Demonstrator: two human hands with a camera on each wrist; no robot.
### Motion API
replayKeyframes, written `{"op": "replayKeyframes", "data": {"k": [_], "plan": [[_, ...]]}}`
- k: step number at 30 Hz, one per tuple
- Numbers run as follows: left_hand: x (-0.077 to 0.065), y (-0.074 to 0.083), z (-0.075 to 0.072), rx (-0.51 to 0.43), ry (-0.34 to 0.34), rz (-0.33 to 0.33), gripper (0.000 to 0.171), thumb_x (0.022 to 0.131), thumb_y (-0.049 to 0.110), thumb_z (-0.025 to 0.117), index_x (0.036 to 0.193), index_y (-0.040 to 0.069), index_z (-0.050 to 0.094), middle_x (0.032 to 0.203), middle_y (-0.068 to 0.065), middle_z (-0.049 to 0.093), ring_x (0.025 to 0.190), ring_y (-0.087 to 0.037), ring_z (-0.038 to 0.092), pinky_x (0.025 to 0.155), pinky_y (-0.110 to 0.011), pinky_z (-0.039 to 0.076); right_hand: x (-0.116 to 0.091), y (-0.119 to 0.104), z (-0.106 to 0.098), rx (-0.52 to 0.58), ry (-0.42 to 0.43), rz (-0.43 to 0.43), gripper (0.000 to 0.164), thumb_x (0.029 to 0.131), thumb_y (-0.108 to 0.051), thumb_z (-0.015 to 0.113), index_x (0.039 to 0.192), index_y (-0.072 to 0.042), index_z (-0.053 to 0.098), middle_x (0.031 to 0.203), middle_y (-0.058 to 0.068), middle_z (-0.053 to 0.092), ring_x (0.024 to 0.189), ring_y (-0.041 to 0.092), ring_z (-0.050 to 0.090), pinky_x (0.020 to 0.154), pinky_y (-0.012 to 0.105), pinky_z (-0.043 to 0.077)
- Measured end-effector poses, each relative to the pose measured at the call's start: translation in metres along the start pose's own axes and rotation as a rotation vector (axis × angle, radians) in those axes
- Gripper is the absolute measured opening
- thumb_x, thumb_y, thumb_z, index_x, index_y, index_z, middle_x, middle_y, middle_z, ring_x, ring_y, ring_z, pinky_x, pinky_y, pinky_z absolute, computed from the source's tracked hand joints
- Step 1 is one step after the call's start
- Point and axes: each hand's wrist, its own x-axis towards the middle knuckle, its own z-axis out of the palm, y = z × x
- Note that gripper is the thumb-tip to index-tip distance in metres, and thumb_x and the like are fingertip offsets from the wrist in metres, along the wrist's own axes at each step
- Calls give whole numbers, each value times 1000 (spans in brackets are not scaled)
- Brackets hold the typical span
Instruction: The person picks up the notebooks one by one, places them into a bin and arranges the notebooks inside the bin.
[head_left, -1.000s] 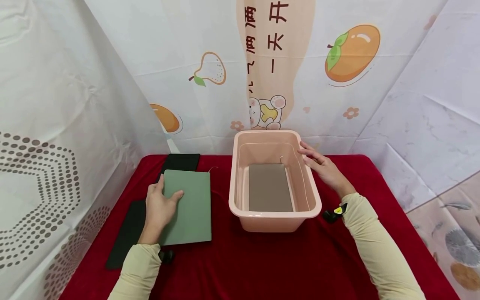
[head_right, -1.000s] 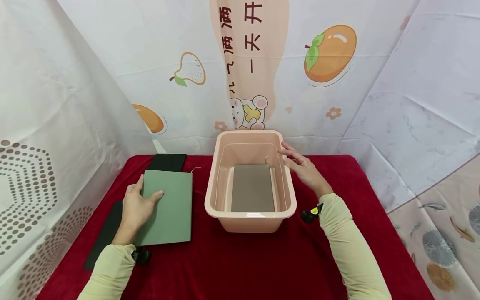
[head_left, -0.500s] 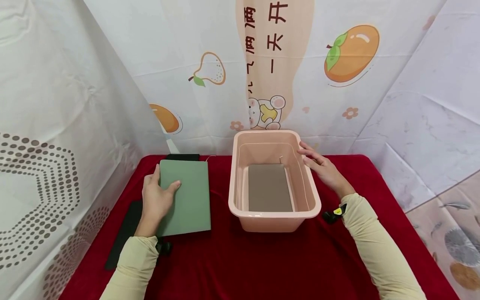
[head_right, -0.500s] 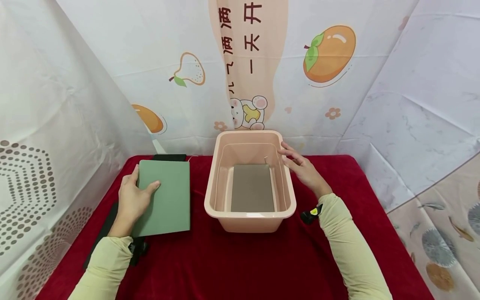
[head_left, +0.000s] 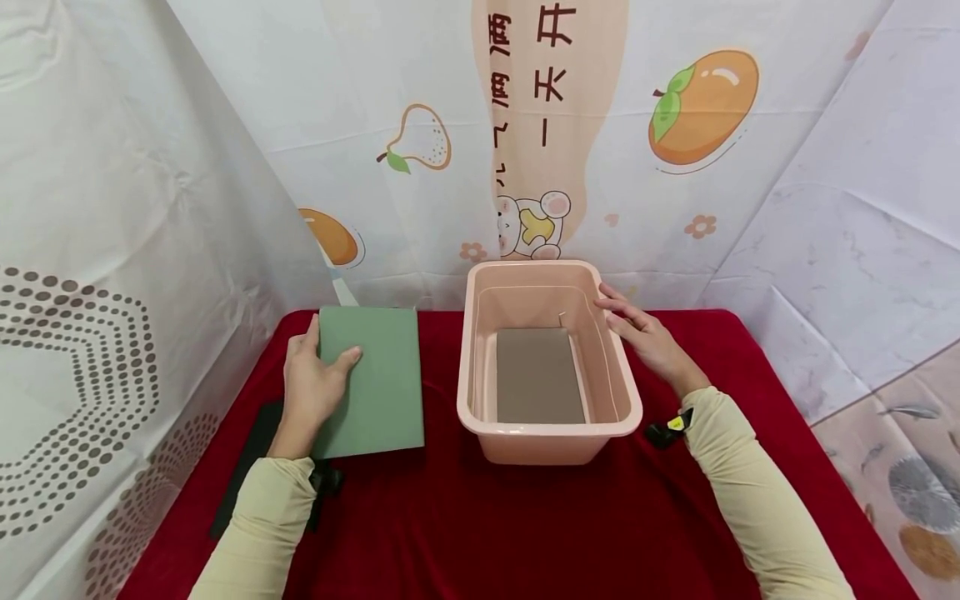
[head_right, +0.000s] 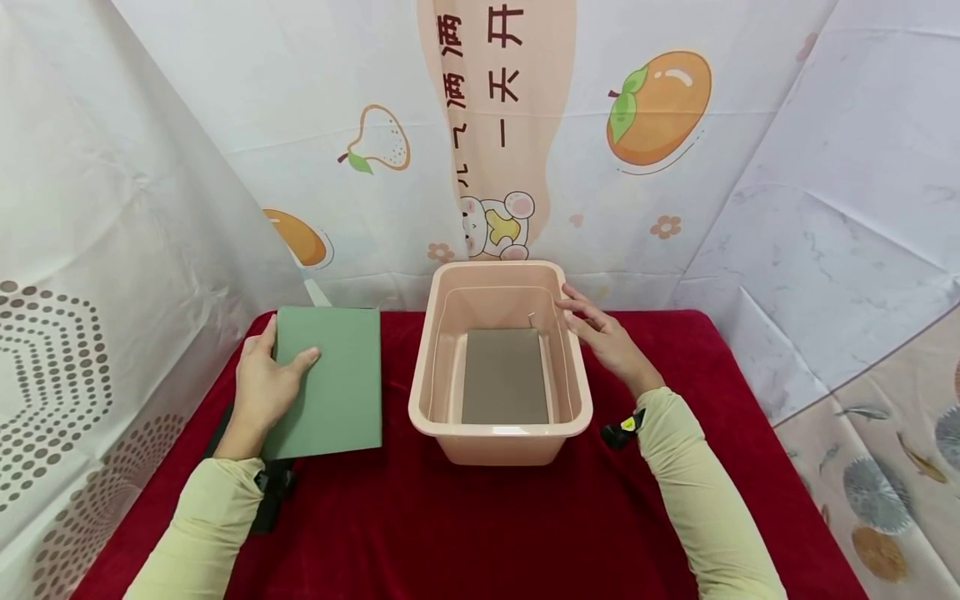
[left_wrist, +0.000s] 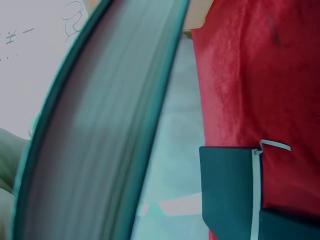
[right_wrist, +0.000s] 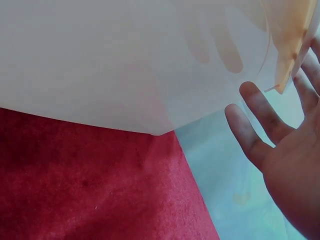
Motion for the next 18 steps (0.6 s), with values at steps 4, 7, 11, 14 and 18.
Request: {"op": "replayKeyframes", "data": {"k": [4, 7, 11, 14, 18], "plan": [[4, 2, -2, -11, 2, 17, 85, 95, 21, 73, 162, 5, 23, 142, -32, 42, 128, -46, 47, 110, -62, 40, 0, 1, 0, 3, 5, 7, 46, 108, -33, 50, 149, -13, 53, 170, -12, 26, 159, 15, 18, 107, 8, 30], [7, 4, -2, -18, 7, 27, 85, 95, 21, 73, 162, 6, 23, 142, -32, 43, 127, -46, 47, 109, -62, 40, 0, 2, 1, 3, 9, 10, 45, 108, -33, 50, 149, -13, 53, 169, -12, 26, 159, 16, 17, 107, 8, 30], [8, 8, -2, -33, 32, 38, 81, 96, 20, 72, 161, 6, 26, 140, -31, 45, 125, -46, 48, 108, -61, 41, 1, 3, 2, 7, 7, 2, 46, 108, -33, 50, 149, -12, 53, 170, -11, 26, 160, 16, 17, 106, 7, 30], [9, 11, -1, -41, 51, 48, 79, 96, 20, 71, 161, 6, 28, 137, -31, 46, 123, -45, 49, 107, -60, 42, 1, 3, 2, 5, 7, -3, 46, 108, -33, 50, 149, -12, 53, 170, -11, 26, 160, 16, 17, 106, 6, 30], [12, 15, -1, -44, 58, 58, 79, 96, 20, 72, 161, 7, 28, 134, -30, 47, 121, -44, 49, 105, -59, 43, 1, 3, 1, 2, 14, 1, 45, 108, -33, 50, 148, -14, 53, 169, -12, 27, 159, 15, 18, 105, 5, 30]]}}
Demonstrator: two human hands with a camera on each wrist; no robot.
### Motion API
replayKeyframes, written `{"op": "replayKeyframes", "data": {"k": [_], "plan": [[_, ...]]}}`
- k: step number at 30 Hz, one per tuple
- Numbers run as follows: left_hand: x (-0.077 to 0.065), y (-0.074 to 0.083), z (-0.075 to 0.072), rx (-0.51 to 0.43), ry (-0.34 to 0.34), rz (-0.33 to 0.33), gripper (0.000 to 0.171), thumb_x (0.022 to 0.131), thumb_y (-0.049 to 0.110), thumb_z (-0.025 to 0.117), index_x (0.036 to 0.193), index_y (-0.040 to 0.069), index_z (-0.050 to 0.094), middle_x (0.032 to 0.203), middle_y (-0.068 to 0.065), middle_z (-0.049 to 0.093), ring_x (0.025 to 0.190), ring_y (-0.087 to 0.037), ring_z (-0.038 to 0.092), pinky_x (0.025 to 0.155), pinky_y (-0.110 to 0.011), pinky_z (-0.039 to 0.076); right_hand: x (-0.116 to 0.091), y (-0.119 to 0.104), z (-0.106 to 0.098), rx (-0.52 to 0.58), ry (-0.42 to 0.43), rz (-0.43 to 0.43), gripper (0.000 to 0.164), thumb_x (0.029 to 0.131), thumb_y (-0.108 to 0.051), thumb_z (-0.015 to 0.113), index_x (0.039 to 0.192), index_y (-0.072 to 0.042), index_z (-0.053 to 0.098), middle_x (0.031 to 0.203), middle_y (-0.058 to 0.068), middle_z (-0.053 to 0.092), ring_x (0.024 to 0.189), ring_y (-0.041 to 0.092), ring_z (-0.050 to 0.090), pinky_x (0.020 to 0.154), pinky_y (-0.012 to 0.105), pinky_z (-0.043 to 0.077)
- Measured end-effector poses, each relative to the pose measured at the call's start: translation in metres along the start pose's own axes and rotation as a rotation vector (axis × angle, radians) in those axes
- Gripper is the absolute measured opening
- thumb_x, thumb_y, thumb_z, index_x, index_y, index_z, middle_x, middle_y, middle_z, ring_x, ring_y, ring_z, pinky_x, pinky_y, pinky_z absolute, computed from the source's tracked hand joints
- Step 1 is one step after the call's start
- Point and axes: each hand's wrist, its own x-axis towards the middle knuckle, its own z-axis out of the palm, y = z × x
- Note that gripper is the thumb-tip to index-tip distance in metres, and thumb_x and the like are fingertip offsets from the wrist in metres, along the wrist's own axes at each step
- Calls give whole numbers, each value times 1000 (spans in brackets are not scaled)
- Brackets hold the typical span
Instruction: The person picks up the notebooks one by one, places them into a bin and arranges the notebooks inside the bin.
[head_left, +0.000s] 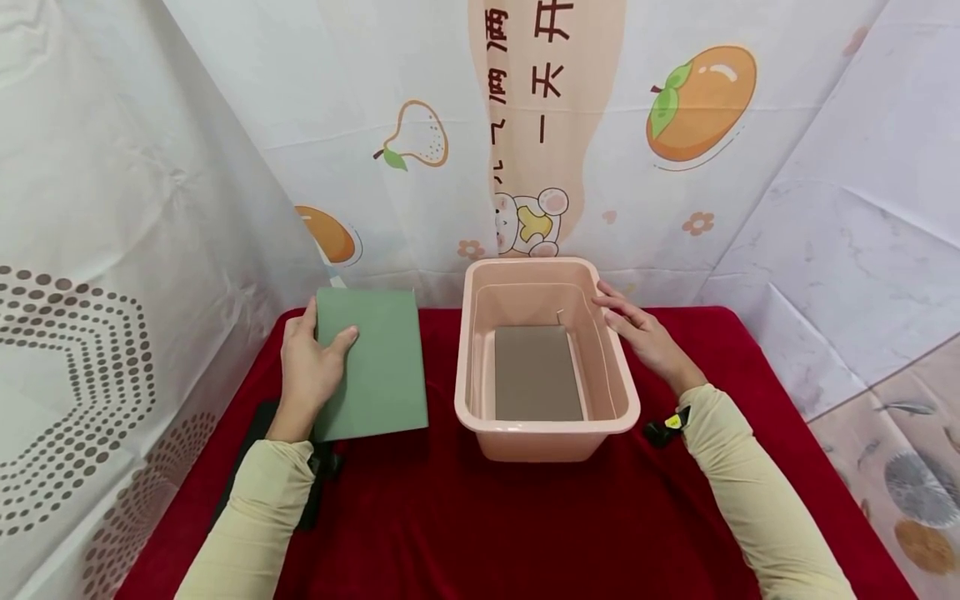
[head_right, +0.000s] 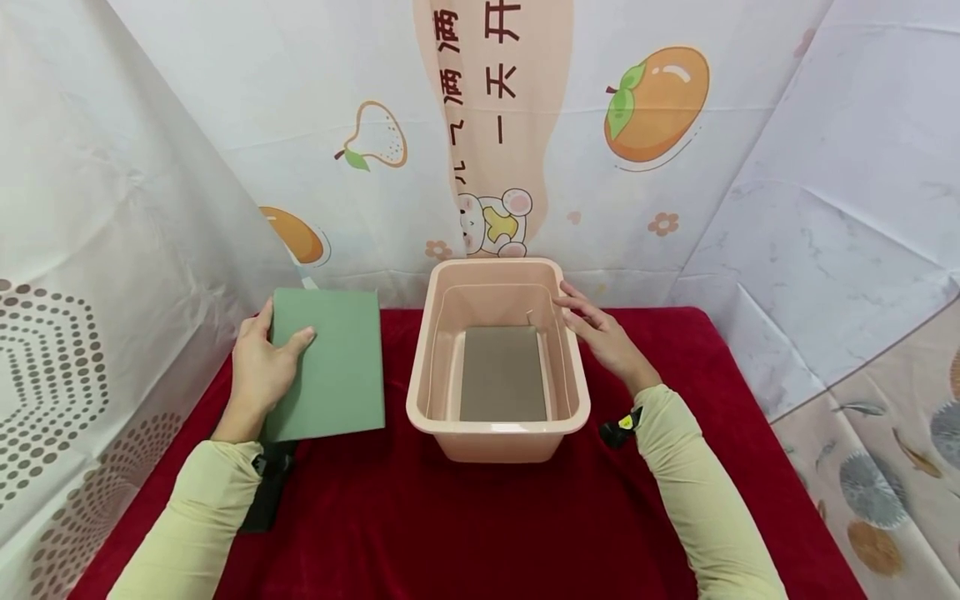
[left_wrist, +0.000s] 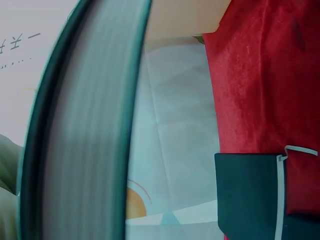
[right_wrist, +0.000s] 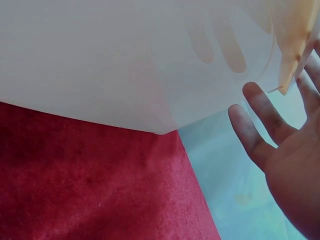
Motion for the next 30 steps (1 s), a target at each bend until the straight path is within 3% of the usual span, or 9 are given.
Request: {"op": "replayKeyframes", "data": {"k": [7, 18, 26, 30], "plan": [[7, 9, -4, -22, 0, 14, 82, 96, 20, 72, 161, 6, 25, 138, -32, 44, 124, -45, 48, 108, -59, 41, 1, -1, 0, -4, 6, -8, 44, 108, -32, 50, 148, -14, 54, 169, -12, 27, 159, 15, 18, 105, 3, 29], [12, 18, -10, -67, -73, -33, 83, 100, 29, 67, 164, 15, 16, 148, -31, 38, 128, -46, 46, 109, -61, 40, -1, 0, 1, -3, 6, -5, 44, 108, -33, 49, 148, -14, 53, 170, -12, 26, 159, 16, 18, 105, 3, 29], [17, 27, -13, -79, -45, 3, 79, 99, 26, 68, 163, 17, 22, 143, -31, 42, 126, -44, 46, 107, -59, 41, -1, -1, 1, -2, 7, -1, 45, 108, -33, 49, 149, -14, 53, 170, -12, 26, 159, 15, 17, 106, 5, 29], [20, 33, -15, -93, -65, 7, 77, 100, 28, 66, 163, 21, 23, 144, -30, 42, 127, -43, 46, 105, -61, 43, -1, 0, 1, -3, 9, 0, 45, 108, -33, 49, 149, -14, 53, 170, -12, 26, 159, 15, 17, 106, 5, 29]]}}
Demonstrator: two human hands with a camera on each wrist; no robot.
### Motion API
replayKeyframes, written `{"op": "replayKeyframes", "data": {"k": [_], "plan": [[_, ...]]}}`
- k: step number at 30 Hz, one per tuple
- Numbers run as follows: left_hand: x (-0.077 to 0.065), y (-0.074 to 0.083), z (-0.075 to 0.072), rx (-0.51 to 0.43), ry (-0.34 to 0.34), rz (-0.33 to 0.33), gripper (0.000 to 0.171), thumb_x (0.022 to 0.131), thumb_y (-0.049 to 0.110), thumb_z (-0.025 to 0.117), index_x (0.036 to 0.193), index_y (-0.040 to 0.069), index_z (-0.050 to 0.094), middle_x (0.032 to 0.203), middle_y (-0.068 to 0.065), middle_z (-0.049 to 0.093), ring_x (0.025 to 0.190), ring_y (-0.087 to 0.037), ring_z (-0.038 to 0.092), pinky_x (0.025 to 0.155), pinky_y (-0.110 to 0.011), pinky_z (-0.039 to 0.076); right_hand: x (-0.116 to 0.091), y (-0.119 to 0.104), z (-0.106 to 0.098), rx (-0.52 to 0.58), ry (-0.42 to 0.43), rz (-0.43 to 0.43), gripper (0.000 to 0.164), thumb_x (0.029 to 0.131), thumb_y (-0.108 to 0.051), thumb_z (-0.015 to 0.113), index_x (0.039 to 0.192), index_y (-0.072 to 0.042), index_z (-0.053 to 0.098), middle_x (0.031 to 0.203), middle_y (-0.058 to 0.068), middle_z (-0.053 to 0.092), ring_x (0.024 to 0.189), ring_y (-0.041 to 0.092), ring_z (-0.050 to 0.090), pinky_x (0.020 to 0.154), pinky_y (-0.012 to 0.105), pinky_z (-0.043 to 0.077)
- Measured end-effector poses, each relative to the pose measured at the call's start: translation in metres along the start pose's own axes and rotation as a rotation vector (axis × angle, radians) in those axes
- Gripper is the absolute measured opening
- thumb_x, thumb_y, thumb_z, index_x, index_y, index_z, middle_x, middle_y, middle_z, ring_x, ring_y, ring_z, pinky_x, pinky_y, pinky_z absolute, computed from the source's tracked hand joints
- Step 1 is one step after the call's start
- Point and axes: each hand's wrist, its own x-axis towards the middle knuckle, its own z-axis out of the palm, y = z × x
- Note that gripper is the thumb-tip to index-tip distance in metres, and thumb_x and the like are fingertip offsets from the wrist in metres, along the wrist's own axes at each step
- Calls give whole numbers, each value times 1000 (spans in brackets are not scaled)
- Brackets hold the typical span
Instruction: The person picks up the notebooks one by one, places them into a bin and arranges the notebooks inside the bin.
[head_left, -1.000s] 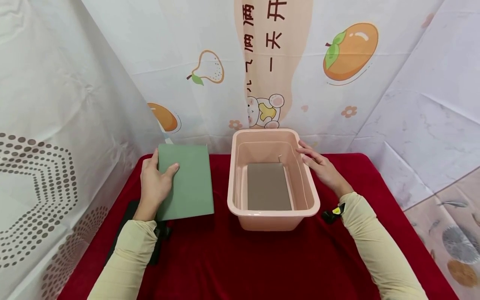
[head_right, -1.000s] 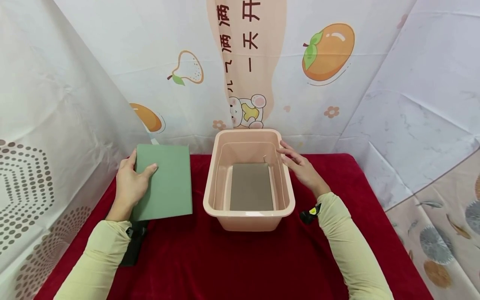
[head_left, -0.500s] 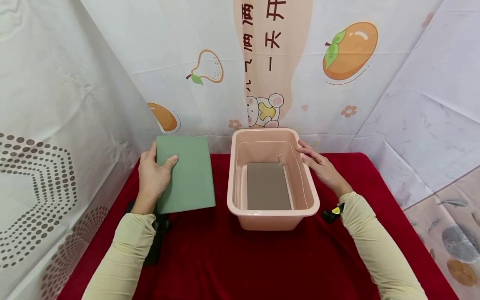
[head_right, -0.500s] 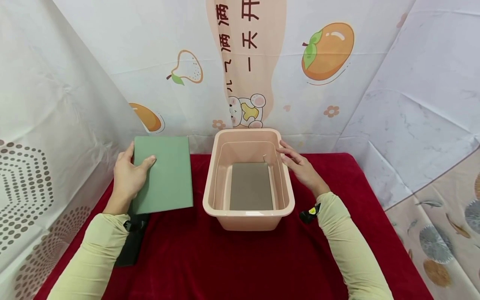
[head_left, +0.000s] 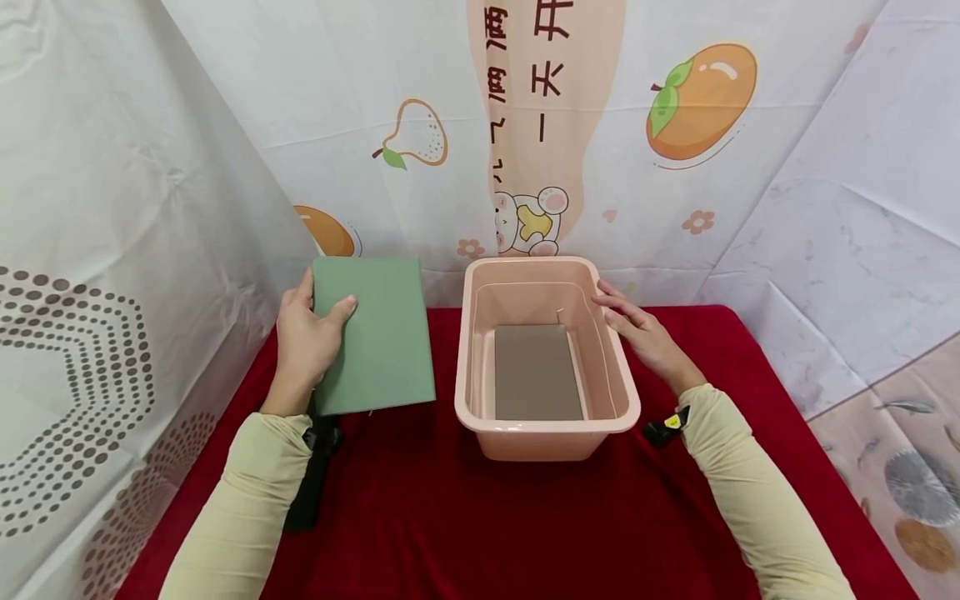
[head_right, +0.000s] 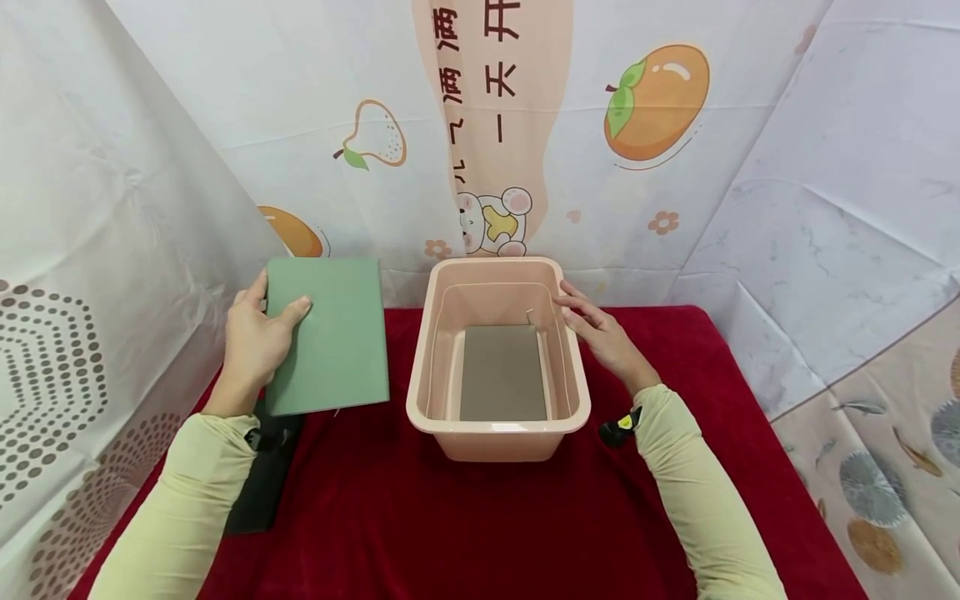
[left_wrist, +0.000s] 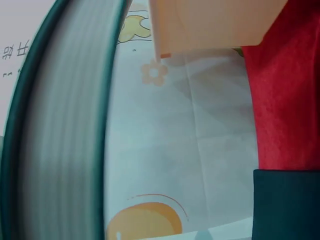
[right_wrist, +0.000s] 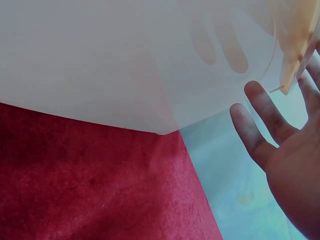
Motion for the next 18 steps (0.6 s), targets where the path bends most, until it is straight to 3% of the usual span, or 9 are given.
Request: {"op": "replayKeyframes", "data": {"k": [18], "plan": [[11, 16, 4, -115, -113, -126, 75, 100, 36, 65, 163, 27, 25, 144, -25, 39, 121, -35, 48, 95, -47, 49, -1, 1, 0, 6, 1, -19, 44, 109, -31, 49, 149, -13, 52, 170, -10, 26, 159, 15, 17, 106, 3, 29]]}}
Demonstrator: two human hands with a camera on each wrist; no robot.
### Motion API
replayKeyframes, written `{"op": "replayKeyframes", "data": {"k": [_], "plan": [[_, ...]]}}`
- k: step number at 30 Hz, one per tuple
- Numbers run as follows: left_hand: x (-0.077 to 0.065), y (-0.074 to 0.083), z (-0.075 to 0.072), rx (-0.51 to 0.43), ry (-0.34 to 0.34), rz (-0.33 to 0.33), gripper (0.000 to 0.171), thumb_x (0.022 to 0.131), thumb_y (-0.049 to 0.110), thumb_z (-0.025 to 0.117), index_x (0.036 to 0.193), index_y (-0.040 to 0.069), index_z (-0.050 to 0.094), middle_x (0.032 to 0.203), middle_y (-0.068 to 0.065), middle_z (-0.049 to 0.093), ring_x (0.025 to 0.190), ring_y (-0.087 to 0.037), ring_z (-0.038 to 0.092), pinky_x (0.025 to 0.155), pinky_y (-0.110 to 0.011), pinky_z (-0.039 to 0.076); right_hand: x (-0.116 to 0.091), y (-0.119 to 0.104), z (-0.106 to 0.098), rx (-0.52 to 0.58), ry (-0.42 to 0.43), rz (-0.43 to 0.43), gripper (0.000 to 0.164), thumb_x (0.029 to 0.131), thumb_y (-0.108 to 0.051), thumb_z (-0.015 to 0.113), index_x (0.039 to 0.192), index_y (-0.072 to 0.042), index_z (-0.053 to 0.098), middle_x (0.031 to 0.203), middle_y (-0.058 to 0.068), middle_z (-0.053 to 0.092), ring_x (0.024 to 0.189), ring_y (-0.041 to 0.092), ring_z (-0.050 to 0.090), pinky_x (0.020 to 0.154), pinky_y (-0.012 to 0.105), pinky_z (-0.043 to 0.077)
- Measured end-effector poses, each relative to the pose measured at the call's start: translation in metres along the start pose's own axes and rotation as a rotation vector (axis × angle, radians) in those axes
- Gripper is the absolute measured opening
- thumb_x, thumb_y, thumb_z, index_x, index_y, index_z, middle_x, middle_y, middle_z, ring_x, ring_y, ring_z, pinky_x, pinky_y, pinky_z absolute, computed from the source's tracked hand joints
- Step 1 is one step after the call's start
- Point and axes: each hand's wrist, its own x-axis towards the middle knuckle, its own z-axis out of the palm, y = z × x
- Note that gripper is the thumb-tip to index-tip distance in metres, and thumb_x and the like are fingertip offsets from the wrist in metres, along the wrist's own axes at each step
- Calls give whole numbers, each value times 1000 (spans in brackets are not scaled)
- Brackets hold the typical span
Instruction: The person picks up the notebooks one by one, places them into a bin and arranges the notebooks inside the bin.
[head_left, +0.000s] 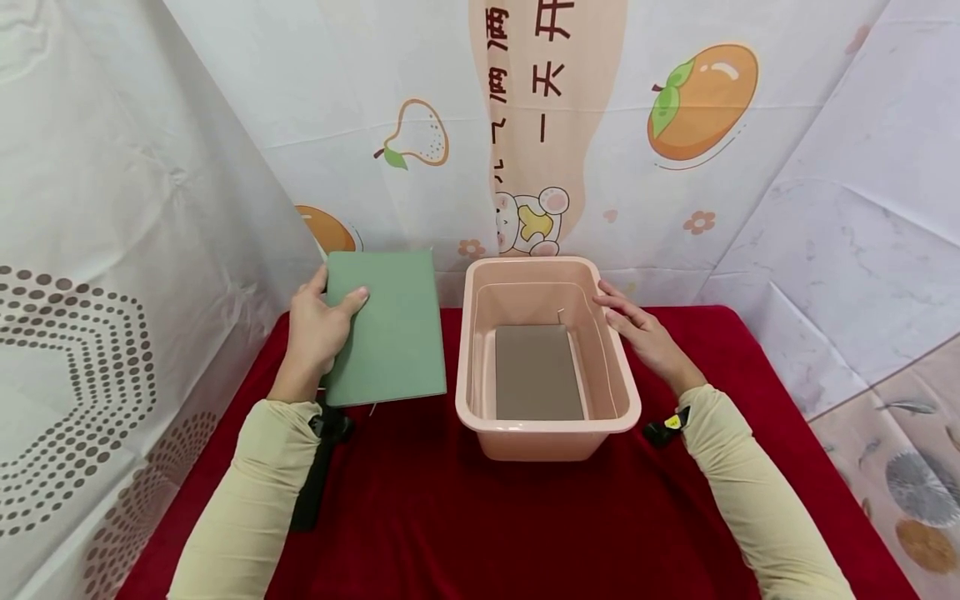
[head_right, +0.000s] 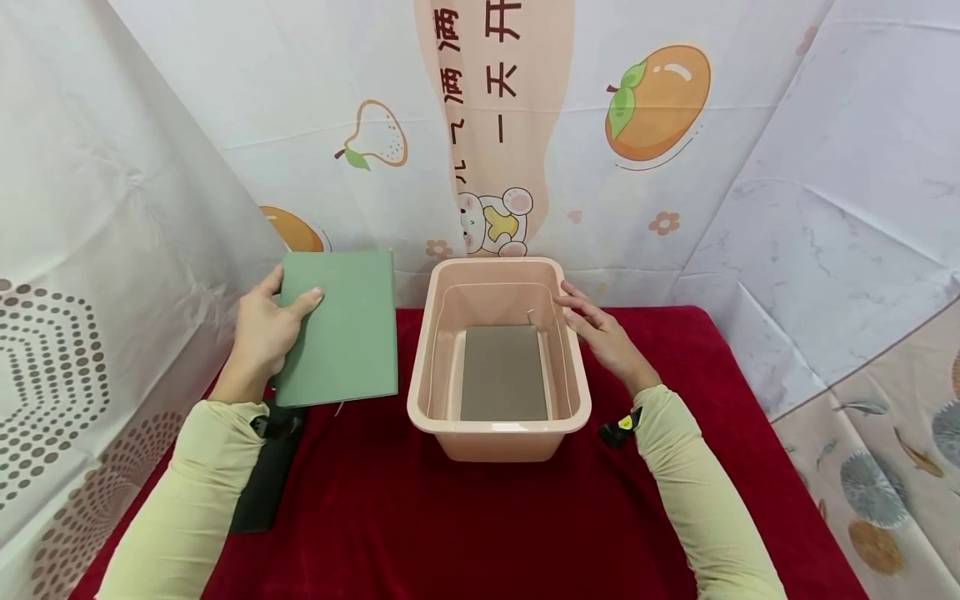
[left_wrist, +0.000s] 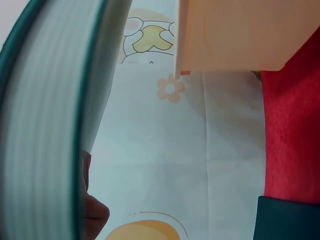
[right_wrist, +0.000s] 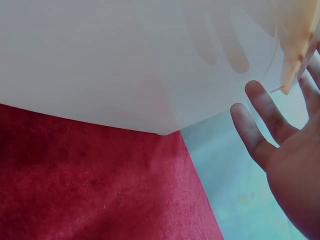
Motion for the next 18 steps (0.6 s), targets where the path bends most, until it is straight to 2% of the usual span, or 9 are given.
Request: {"op": "replayKeyframes", "data": {"k": [5, 13, 18], "plan": [[2, 3, 3, -31, -7, 9, 75, 100, 34, 66, 163, 25, 27, 144, -24, 41, 120, -35, 51, 95, -45, 49, -1, -1, 1, -7, 6, 6, 44, 109, -32, 49, 149, -14, 53, 169, -10, 27, 159, 14, 18, 105, 3, 29], [3, 12, 9, -72, 21, 24, 76, 99, 30, 68, 162, 23, 27, 147, -22, 42, 126, -33, 45, 100, -46, 47, 0, -2, 1, 8, 22, 4, 44, 109, -32, 48, 149, -14, 53, 169, -10, 28, 159, 13, 17, 107, 5, 27], [5, 16, 13, -110, 23, 51, 76, 97, 25, 70, 162, 22, 29, 144, -21, 45, 126, -33, 48, 100, -48, 49, 0, -1, 2, 14, 16, -3, 45, 109, -31, 49, 149, -12, 52, 170, -9, 27, 159, 14, 17, 106, 4, 28]]}}
